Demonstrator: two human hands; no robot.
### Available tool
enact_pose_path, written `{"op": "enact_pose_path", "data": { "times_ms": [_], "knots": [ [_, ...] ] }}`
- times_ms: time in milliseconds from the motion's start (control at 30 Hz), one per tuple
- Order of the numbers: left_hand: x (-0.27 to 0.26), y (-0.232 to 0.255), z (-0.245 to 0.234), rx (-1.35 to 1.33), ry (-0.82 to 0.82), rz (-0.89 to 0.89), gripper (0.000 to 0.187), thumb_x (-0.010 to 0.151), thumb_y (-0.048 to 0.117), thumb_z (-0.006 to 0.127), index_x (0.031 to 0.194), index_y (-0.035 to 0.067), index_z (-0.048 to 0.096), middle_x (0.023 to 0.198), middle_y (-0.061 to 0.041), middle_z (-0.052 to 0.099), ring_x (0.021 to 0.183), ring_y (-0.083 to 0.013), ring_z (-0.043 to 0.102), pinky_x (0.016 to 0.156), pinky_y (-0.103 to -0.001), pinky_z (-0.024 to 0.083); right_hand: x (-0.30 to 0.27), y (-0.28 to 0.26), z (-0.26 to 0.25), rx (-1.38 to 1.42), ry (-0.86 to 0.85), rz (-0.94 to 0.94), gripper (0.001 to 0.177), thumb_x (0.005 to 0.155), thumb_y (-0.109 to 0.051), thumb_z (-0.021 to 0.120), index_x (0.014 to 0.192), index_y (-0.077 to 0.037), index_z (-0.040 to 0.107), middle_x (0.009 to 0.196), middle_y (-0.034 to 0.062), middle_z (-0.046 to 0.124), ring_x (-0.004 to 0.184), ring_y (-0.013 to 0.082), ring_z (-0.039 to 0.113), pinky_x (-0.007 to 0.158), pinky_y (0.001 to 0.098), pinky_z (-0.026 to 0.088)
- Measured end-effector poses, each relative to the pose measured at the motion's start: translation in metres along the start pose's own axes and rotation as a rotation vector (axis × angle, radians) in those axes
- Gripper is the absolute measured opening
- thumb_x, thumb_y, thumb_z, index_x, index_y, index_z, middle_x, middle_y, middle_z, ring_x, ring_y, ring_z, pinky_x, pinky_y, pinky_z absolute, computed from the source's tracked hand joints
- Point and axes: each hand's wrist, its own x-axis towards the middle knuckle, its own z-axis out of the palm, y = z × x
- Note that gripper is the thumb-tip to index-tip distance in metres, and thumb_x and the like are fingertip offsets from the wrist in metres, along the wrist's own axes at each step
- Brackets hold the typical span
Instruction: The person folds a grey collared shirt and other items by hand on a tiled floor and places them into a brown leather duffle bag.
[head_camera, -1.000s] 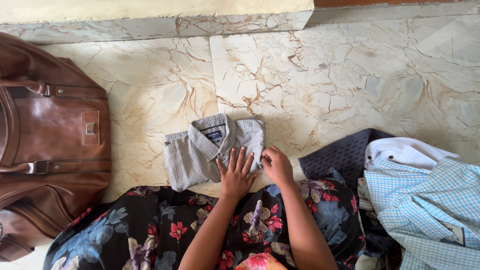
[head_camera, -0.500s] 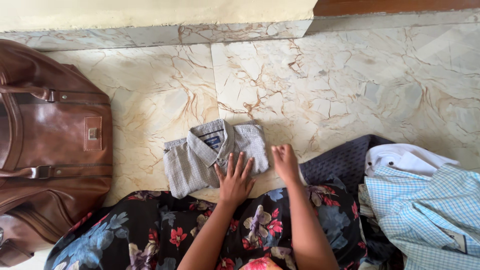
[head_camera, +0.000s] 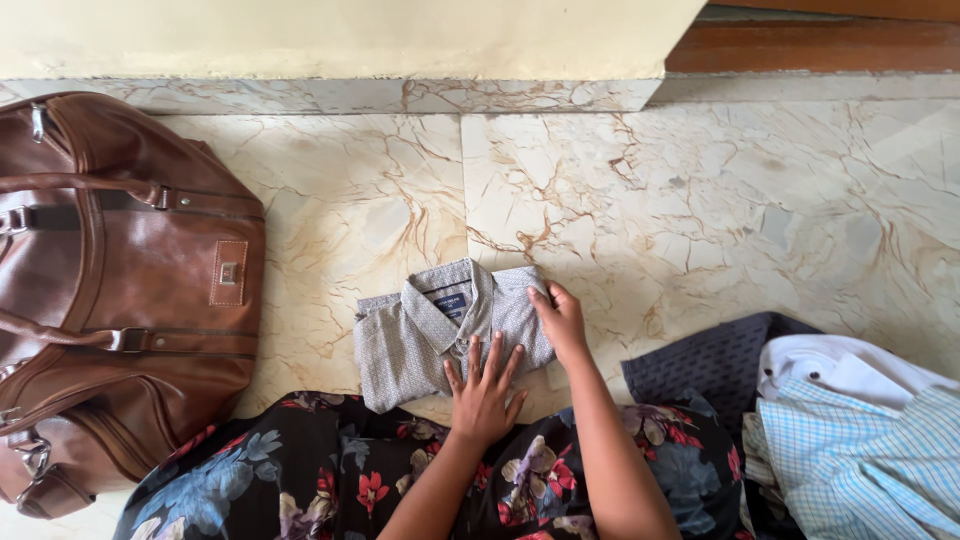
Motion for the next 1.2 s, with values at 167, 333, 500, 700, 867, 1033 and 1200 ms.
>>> {"op": "enact_pose_path", "data": {
  "times_ms": [167, 333, 500, 700, 867, 1033, 1200],
  "knots": [
    [-0.003, -0.017, 0.002, -0.039, 0.038, -0.045, 0.072, 0.098, 0.052, 0.051, 0.162, 0.038, 0.020, 0.172, -0.004, 0.004, 0.157, -0.0379, -0.002, 0.117, -0.073, 0.002, 0.051, 0.025, 0.000, -0.095, 0.048, -0.156, 0.026, 0.099, -0.027, 0.071, 0.099, -0.001, 0.072, 0.075, -0.0049, 0.060, 0.069, 0.0058, 0.049, 0.063, 0.0270, 0.041],
    [-0.010, -0.042, 0.003, -0.163, 0.145, -0.249, 0.069, 0.099, 0.046, 0.055, 0.160, 0.030, 0.028, 0.170, -0.007, 0.009, 0.155, -0.0357, 0.002, 0.120, -0.065, 0.001, 0.074, 0.043, -0.007, -0.218, 0.135, -0.092, 0.027, 0.097, -0.027, 0.072, 0.102, 0.000, 0.074, 0.071, -0.0054, 0.057, 0.063, 0.0072, 0.043, 0.057, 0.0279, 0.038],
    [-0.019, -0.085, 0.002, -0.380, 0.664, -0.838, 0.080, 0.091, 0.042, 0.066, 0.152, 0.001, 0.034, 0.155, -0.024, 0.033, 0.141, -0.0419, 0.030, 0.109, -0.064, 0.026, 0.082, 0.055, -0.012, -0.072, 0.116, -0.025, 0.028, 0.097, -0.025, 0.075, 0.105, 0.001, 0.074, 0.075, -0.0062, 0.054, 0.065, 0.0073, 0.039, 0.058, 0.0272, 0.033],
    [-0.024, -0.114, 0.000, -0.708, 0.537, -1.109, 0.051, 0.090, 0.039, 0.073, 0.127, 0.007, 0.059, 0.126, -0.013, 0.061, 0.122, -0.0349, 0.050, 0.097, -0.060, 0.039, 0.071, 0.042, -0.004, -0.278, 0.194, -0.030, 0.029, 0.099, -0.027, 0.069, 0.106, 0.001, 0.072, 0.076, 0.0000, 0.061, 0.066, 0.0105, 0.046, 0.061, 0.0296, 0.041],
    [-0.025, -0.108, -0.013, -0.891, 0.823, -0.766, 0.031, 0.099, 0.029, 0.062, 0.119, 0.005, 0.063, 0.099, -0.015, 0.070, 0.086, -0.0322, 0.069, 0.079, -0.042, 0.054, 0.064, 0.036, -0.004, -0.277, 0.174, -0.104, 0.030, 0.100, -0.028, 0.068, 0.111, 0.000, 0.072, 0.083, 0.0006, 0.067, 0.072, 0.0095, 0.053, 0.068, 0.0276, 0.046],
    [0.000, -0.143, -0.026, -0.650, 0.786, -0.675, 0.028, 0.102, 0.029, 0.060, 0.119, 0.006, 0.063, 0.087, -0.021, 0.072, 0.077, -0.0387, 0.071, 0.067, -0.048, 0.054, 0.061, 0.037, -0.003, -0.322, 0.201, -0.077, 0.031, 0.102, -0.029, 0.066, 0.114, -0.001, 0.072, 0.085, 0.0039, 0.069, 0.073, 0.0131, 0.055, 0.070, 0.0303, 0.047],
    [0.012, -0.165, -0.015, -0.514, 0.708, -0.789, 0.027, 0.103, 0.031, 0.056, 0.114, 0.007, 0.063, 0.087, -0.022, 0.073, 0.080, -0.0443, 0.069, 0.067, -0.053, 0.052, 0.063, 0.044, 0.000, -0.403, 0.309, -0.089, 0.032, 0.100, -0.029, 0.068, 0.114, -0.001, 0.072, 0.086, 0.0065, 0.072, 0.076, 0.0151, 0.062, 0.073, 0.0333, 0.050]
  ]
}}
